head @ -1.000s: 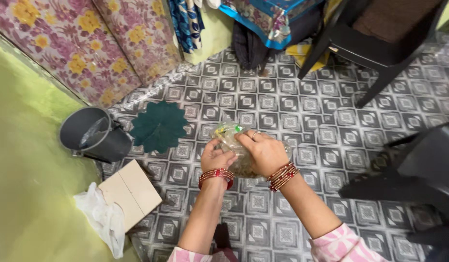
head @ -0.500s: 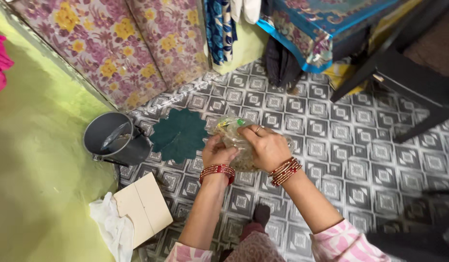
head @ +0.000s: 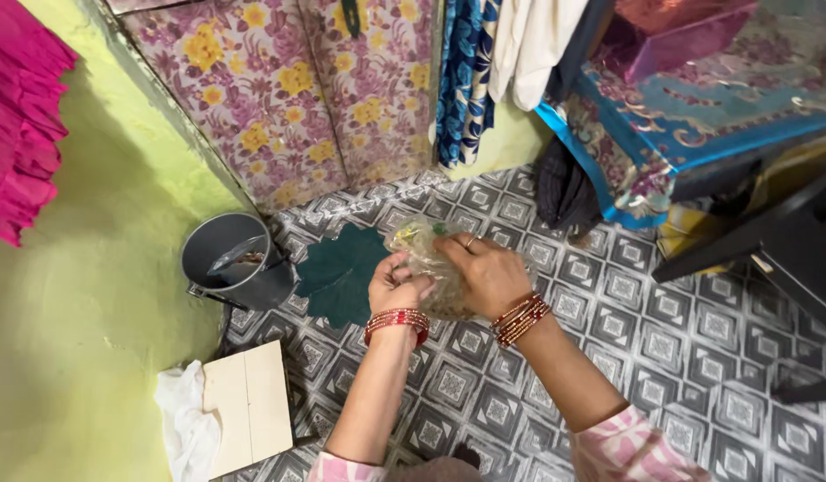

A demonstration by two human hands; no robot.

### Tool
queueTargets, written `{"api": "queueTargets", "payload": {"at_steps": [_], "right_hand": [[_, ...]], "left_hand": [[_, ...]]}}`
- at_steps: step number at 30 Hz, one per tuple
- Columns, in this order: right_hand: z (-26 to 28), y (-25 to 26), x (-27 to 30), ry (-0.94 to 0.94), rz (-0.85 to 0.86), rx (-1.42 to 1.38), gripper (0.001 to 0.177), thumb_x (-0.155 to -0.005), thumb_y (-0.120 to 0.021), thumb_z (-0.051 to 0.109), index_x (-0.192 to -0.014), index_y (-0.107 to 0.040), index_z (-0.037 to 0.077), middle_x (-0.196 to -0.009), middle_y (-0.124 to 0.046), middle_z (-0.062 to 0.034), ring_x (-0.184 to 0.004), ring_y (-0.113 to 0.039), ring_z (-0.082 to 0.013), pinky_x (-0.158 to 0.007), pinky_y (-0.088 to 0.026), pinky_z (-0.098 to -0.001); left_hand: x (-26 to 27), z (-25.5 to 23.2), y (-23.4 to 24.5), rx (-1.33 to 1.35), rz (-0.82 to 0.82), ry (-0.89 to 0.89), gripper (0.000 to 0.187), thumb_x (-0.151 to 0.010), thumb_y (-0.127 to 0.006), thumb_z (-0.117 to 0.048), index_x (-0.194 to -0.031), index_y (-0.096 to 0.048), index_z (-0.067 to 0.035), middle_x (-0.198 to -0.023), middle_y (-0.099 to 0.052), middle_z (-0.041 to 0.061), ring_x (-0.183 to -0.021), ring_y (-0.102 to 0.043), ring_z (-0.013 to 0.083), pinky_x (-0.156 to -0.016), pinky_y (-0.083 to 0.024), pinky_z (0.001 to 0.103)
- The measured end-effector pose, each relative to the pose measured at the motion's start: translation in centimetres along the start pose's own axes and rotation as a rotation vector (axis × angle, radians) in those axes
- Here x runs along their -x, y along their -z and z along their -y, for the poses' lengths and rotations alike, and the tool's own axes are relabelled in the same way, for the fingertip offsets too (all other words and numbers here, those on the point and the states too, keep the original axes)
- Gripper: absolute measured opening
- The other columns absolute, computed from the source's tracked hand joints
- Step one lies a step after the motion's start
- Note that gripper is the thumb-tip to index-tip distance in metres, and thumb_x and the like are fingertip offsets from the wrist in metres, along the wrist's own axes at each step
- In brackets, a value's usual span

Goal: The person opens a metal container, removes a plastic bag containing trash, and carries it out of the room. They walk through a doorway and down a narrow staircase, then place the bag into a bucket on the ground floor.

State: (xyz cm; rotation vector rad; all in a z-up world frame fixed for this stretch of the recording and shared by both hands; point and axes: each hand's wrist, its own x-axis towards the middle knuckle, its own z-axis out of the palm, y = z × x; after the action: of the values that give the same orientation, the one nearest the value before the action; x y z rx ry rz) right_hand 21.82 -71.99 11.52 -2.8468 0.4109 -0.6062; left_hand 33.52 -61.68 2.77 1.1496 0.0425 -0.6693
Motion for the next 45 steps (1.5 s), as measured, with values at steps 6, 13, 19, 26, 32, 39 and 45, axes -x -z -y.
{"api": "queueTargets", "payload": {"at_steps": [6, 13, 19, 26, 32, 39, 45], "right_hand": [[-2.4, -0.8, -3.9, 0.04, 0.012, -0.034, 0.067, -0.065, -0.072, 0.002, -0.129, -0.062, 0.017, -0.124, -0.068, -0.0049, -0.099, -0.071, -0.0315, -0.075, -0.06, -0.0451], [-3.7, -3.3, -9.3, 0.037, 0.043, -0.024, 0.064, -0.069, -0.07, 0.0, -0.129, -0.063, 0.019, -0.122, -0.07, -0.0036, -0.098, -0.071, -0.0316, -0.075, -0.059, -0.0454], [-4.9, -5.6, -15.9, 0.097, -0.014, -0.03, 0.065, -0.067, -0.067, -0.001, -0.129, -0.063, 0.016, -0.12, -0.07, -0.0047, -0.099, -0.072, -0.0308, -0.077, -0.06, -0.0443], [-5.1, -7.9, -23.2, 0.075, 0.002, -0.036, 0.065, -0.067, -0.067, -0.001, -0.13, -0.063, 0.017, -0.12, -0.07, -0.0056, -0.096, -0.072, -0.0319, -0.075, -0.059, -0.0457], [-6.0, -10.0, -28.5, 0.105, 0.001, -0.057, 0.064, -0.068, -0.07, 0.001, -0.13, -0.061, 0.017, -0.119, -0.07, -0.0072, -0.097, -0.071, -0.0325, -0.076, -0.059, -0.0452], [-8.9, -12.5, -34.4, 0.154, 0.021, -0.064, 0.065, -0.069, -0.069, -0.001, -0.131, -0.061, 0.016, -0.117, -0.07, -0.0091, -0.099, -0.071, -0.0334, -0.081, -0.059, -0.0451], [-12.6, -14.4, -40.5, 0.262, -0.006, -0.105, 0.066, -0.068, -0.068, 0.0, -0.132, -0.06, 0.014, -0.117, -0.07, -0.0109, -0.101, -0.07, -0.0343, -0.08, -0.058, -0.046]], "left_hand": [[-2.7, -1.5, -1.7, -0.048, -0.015, -0.061, 0.065, -0.07, -0.069, 0.016, -0.132, -0.057, 0.001, -0.101, -0.068, 0.01, -0.085, -0.07, 0.0216, -0.07, -0.062, 0.032], [-8.1, -2.9, -1.6, -0.101, -0.021, -0.084, 0.067, -0.069, -0.069, 0.016, -0.133, -0.056, 0.0, -0.106, -0.073, 0.013, -0.088, -0.072, 0.0217, -0.072, -0.06, 0.032], [-16.2, -3.7, -1.1, -0.132, -0.005, -0.16, 0.069, -0.066, -0.074, 0.012, -0.132, -0.059, -0.001, -0.104, -0.072, 0.012, -0.089, -0.072, 0.0203, -0.074, -0.06, 0.032], [-24.7, -5.6, 0.1, -0.29, -0.037, -0.245, 0.068, -0.066, -0.079, 0.007, -0.13, -0.062, -0.003, -0.102, -0.07, 0.01, -0.085, -0.07, 0.0186, -0.072, -0.059, 0.031], [-29.5, -7.4, 0.2, -0.405, -0.066, -0.302, 0.062, -0.072, -0.079, 0.002, -0.131, -0.062, -0.005, -0.102, -0.073, 0.009, -0.086, -0.072, 0.0151, -0.073, -0.059, 0.029], [-36.1, -8.1, -1.1, -0.364, -0.099, -0.347, 0.062, -0.07, -0.083, 0.002, -0.128, -0.062, -0.005, -0.098, -0.067, 0.006, -0.08, -0.072, 0.0157, -0.07, -0.06, 0.03], [-41.3, -10.0, -3.2, -0.496, -0.204, -0.356, 0.06, -0.069, -0.083, -0.004, -0.127, -0.066, -0.008, -0.097, -0.069, 0.006, -0.081, -0.071, 0.0142, -0.071, -0.059, 0.03]]}}
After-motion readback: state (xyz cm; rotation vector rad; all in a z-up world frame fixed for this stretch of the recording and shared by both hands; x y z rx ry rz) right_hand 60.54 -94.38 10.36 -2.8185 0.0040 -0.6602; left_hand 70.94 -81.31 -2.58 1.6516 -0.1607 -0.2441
